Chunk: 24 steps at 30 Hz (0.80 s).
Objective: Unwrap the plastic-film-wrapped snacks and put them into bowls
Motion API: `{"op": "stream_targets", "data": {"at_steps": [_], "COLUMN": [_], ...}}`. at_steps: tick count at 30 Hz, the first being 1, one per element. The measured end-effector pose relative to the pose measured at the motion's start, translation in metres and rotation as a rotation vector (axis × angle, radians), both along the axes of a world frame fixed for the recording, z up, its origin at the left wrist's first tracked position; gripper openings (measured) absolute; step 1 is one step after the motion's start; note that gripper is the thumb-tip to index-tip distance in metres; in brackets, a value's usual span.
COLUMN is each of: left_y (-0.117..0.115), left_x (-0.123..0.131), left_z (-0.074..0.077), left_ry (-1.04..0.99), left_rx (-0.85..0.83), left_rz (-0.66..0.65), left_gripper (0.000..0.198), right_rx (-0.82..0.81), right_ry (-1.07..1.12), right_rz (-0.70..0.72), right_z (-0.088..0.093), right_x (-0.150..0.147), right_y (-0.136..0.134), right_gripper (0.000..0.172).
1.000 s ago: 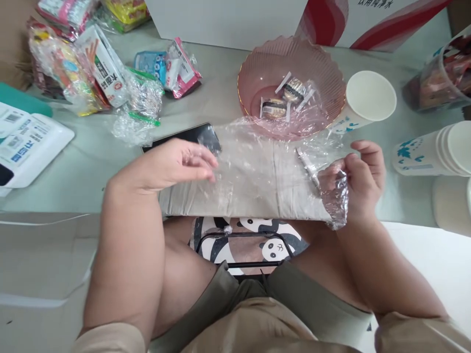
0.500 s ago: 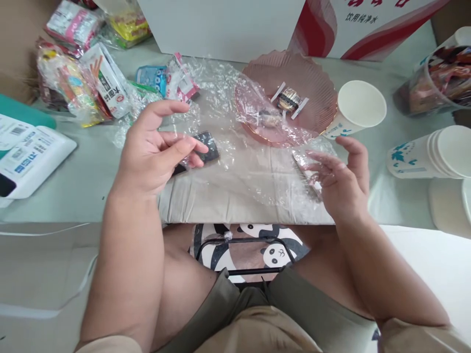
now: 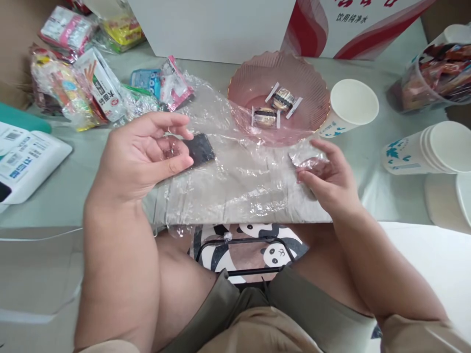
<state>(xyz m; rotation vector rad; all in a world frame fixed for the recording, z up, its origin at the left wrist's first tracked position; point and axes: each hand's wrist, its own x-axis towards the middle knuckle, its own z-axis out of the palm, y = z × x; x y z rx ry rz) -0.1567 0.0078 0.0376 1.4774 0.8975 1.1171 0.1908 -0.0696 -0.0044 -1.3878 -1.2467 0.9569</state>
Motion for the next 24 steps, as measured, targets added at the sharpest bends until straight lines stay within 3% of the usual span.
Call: {"op": "stream_targets", "data": {"at_steps": [3,6,8,10,12,14,18,24], "left_y": [0.000,-0.003,-0.005,-0.006,-0.004,0.000,0.006,-0.003], "left_x": [-0.006,-0.005,-0.001,0.003,0.005,0.003,0.000,0.001], "left_z": [-0.001,0.003,0.008,0.012,0.012,0.008,0.002,0.010], "left_ry": [0.111,0.279,0.332,0.339,0.278,0.157,0.005,0.096], "left_rx": [-0.098,-0.176,-0.153,-0.116,-0.046,0.077,0.222,0.086], "left_rz": [-0.231,-0.353,-0.272,-0.141,-0.022,0.045,-0.024,-0.011], "left_gripper": [0.078,0.082,0.064,0.049,0.045,0.050,0.075,0.040], "right_rx": [0.115,0.178,0.217,0.266,0.292,0.324,0.339,0.260], "right_ry": [-0.012,0.005,0.034,0.083,0.125,0.170,0.195,0.236], "right_rz": [-0.053,-0.048,0.010,0.061,0.085,0.125,0.178,0.138], "right_z": [0.002,-0.001,-0.005,-0.007,-0.008,-0.008,-0.009,-0.008], "right_x": [-0.003,-0.002,0.000,0.002,0.004,0.006,0.008,0.005], "right_y": [-0.002,-0.004,-0.004,-0.005,-0.004,-0.003,-0.003,-0.003], "right_gripper": [0.040,0.059,0.066,0.056,0.041,0.040,0.058,0.050]}}
